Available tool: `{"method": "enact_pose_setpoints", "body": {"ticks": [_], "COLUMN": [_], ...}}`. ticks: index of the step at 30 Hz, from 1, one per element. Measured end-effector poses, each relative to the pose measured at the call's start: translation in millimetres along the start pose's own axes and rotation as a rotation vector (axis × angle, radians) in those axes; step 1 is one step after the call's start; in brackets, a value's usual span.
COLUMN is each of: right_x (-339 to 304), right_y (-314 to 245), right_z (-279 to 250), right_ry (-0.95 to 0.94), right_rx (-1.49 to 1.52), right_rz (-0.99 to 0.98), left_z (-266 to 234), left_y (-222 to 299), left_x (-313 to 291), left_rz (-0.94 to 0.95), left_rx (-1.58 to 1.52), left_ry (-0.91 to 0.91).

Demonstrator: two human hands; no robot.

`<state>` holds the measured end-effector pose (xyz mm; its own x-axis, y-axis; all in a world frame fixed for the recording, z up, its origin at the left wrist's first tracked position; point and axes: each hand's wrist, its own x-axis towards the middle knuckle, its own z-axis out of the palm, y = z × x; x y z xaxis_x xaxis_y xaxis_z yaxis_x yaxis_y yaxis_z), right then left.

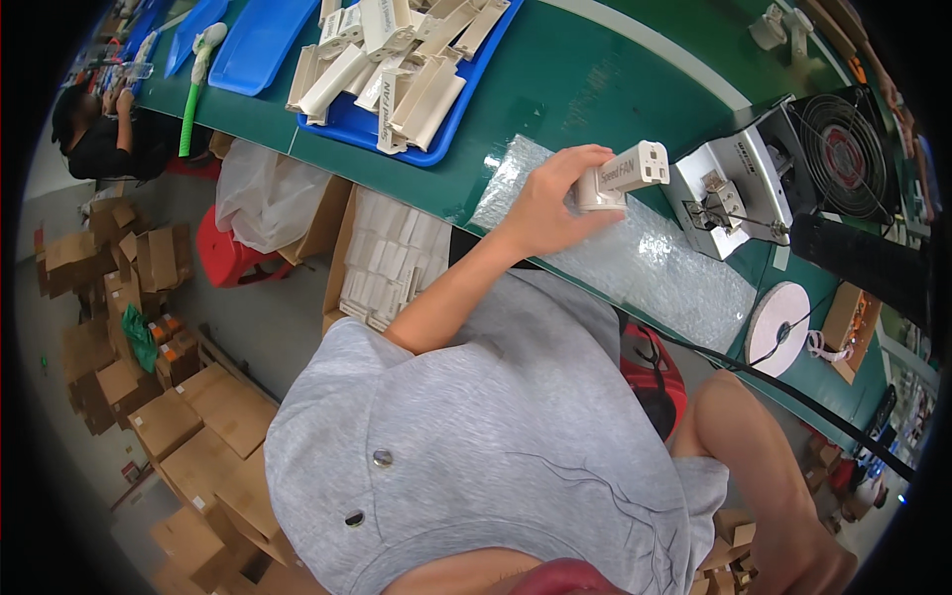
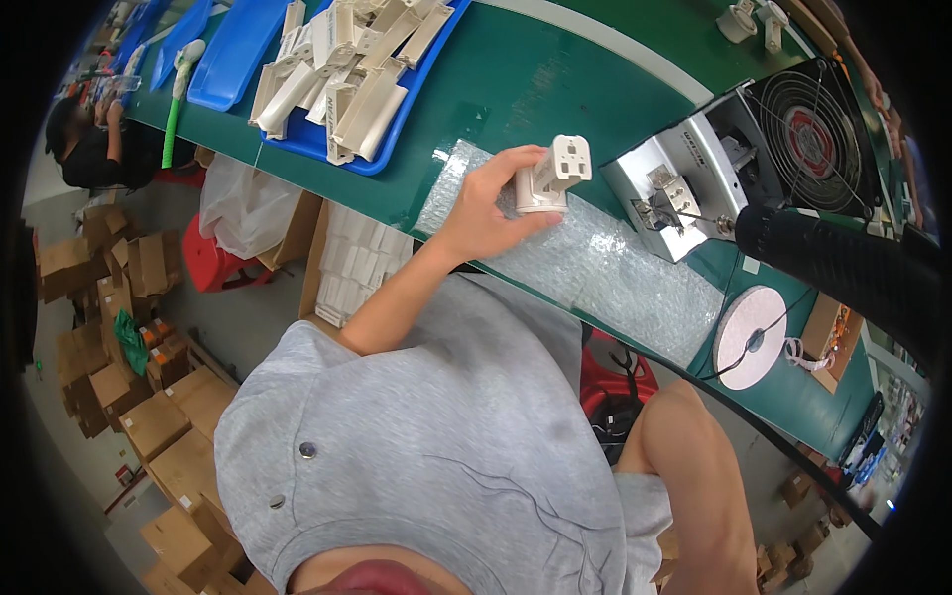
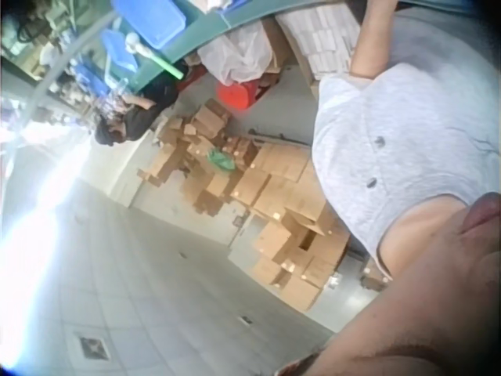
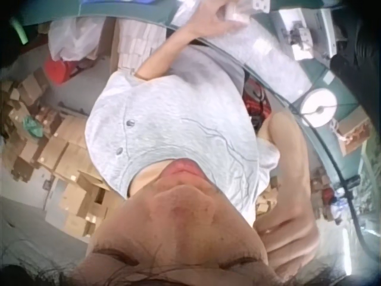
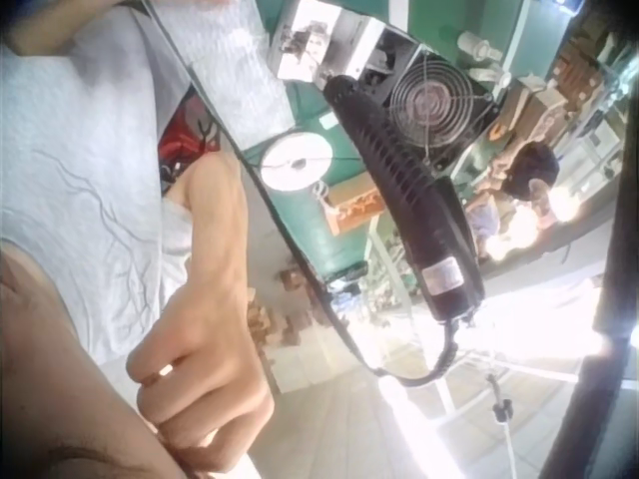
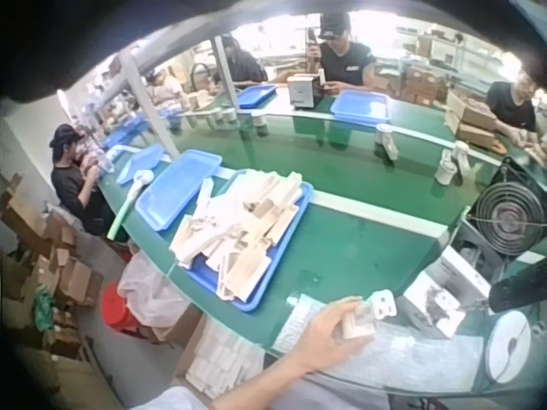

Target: Assembling white plastic housing components using a power screwdriver at a factory workbench.

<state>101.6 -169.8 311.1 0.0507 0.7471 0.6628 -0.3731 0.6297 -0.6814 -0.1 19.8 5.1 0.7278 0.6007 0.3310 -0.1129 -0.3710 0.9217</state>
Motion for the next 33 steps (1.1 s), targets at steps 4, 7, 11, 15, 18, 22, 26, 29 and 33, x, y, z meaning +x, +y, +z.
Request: {"method": "enact_pose_setpoints", "body": {"ticks": [4,7,11,15,18,22,26,29,33], "right_x": [-2.7,-3.2,-5.4,-35.3,-64.0,-93.2,-99.0,-102.7,-131.7], "right_y": [-5.1,-3.2,7.3,42.9,105.3,206.3,228.5,223.7,212.1], "right_z": [-2.9,-1.9,-6.1,-24.9,-25.6,-66.4,-86.6,-88.8,-74.8], "right_ry": [-0.005,-0.011,-0.041,-0.073,0.571,0.515,0.458,0.445,0.423], "right_rx": [0.028,0.048,0.086,0.061,-1.114,-1.712,-1.898,-1.900,-1.841], "right_rz": [0.064,0.049,-0.055,-0.192,0.347,0.319,0.271,0.276,0.248], "left_z": [-1.4,-3.0,0.3,-2.6,-1.9,-2.1,1.3,2.1,-2.5], "left_y": [-6.1,-4.6,-2.5,0.7,1.4,4.9,0.4,4.1,6.8], "left_x": [-2.2,-0.4,2.8,1.8,0.1,-0.4,-0.6,-2.1,-5.9], "left_rz": [-0.004,0.058,0.063,0.075,0.049,0.008,0.078,0.102,0.060], "left_rx": [0.022,0.075,0.047,0.060,0.074,0.034,0.117,0.139,0.124], "left_ry": [0.015,-0.015,0.005,0.031,0.026,0.028,0.055,0.046,0.012]}}
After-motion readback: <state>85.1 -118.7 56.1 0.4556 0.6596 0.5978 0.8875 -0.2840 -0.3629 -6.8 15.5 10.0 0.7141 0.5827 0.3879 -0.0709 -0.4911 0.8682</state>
